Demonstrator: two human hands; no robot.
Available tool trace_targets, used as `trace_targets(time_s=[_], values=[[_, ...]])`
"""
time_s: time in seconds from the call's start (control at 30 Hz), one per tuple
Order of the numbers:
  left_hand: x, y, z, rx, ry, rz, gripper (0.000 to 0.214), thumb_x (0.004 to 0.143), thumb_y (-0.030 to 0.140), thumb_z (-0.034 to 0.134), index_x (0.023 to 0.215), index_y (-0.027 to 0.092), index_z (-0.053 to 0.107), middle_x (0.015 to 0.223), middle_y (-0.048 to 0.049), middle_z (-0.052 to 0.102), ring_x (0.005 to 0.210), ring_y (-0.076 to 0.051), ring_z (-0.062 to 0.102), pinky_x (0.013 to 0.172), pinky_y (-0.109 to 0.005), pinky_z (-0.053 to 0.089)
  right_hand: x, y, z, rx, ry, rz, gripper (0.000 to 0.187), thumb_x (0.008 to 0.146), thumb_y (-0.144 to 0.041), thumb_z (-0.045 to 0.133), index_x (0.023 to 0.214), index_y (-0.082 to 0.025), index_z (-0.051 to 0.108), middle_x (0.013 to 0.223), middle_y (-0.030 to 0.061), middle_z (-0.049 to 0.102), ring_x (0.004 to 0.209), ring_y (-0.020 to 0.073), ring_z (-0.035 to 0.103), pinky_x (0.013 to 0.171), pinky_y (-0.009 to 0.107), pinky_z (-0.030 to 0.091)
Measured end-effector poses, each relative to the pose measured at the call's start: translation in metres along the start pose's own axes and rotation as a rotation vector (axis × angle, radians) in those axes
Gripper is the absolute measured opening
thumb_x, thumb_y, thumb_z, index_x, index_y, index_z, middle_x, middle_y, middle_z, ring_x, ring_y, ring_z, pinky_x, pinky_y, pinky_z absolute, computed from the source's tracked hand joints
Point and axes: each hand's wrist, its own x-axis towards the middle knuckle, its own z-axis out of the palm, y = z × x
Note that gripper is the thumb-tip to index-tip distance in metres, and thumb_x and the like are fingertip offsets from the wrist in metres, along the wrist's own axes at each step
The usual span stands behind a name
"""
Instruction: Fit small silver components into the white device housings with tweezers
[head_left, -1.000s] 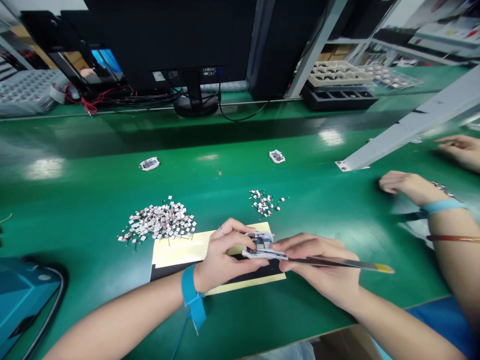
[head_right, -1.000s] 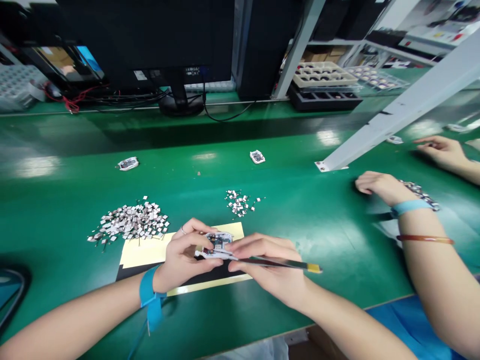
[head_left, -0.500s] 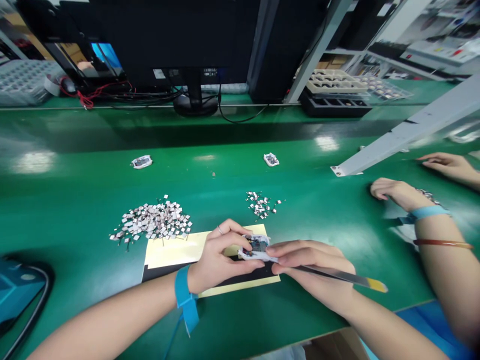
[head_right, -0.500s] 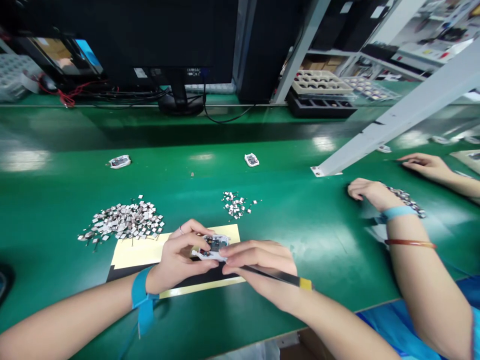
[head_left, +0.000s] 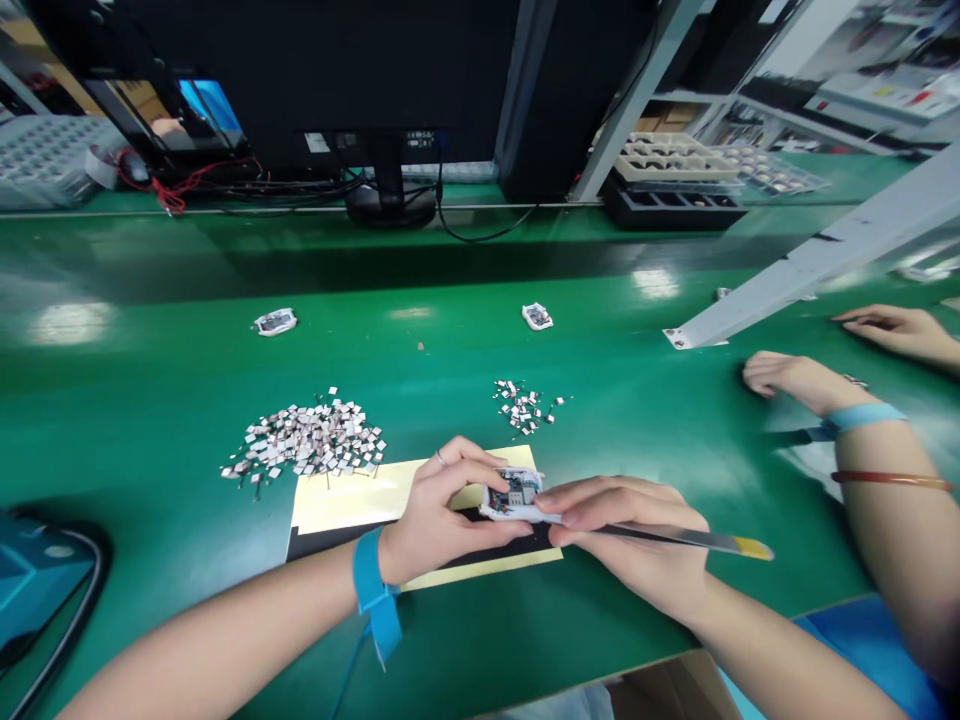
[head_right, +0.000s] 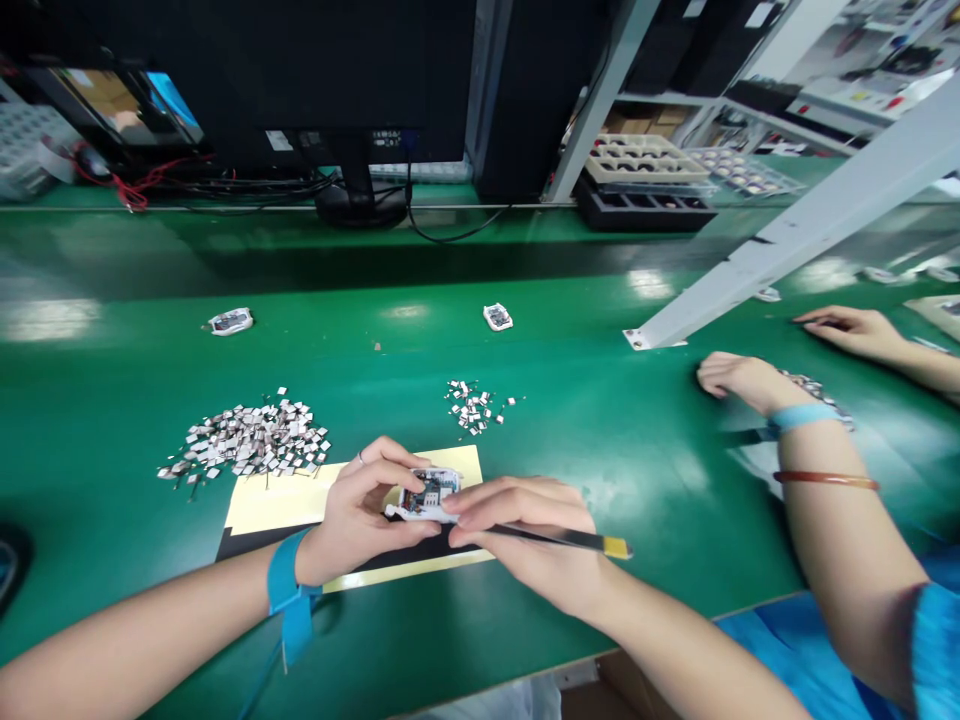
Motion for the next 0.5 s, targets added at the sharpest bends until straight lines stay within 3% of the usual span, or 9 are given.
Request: trace_targets(time_s=[0.5], values=[[0.004,0.0051,-0.0027,0.153,0.026,0.15,0.023,0.065,0.023,0.072,0.081,0.016,0.058,0.088,-0.0058,0.055,0.082,-0.014,0.06,0.071,-0.024,0.053,0.0013,0.0019,0.0023,0.023,0.039,0.035,0.024,0.062,0.003,0.067,0.077,-0.016,0.065,0.08,0.005,0.069,0.073,0.0159,0.066,0.067,0.024,0.055]])
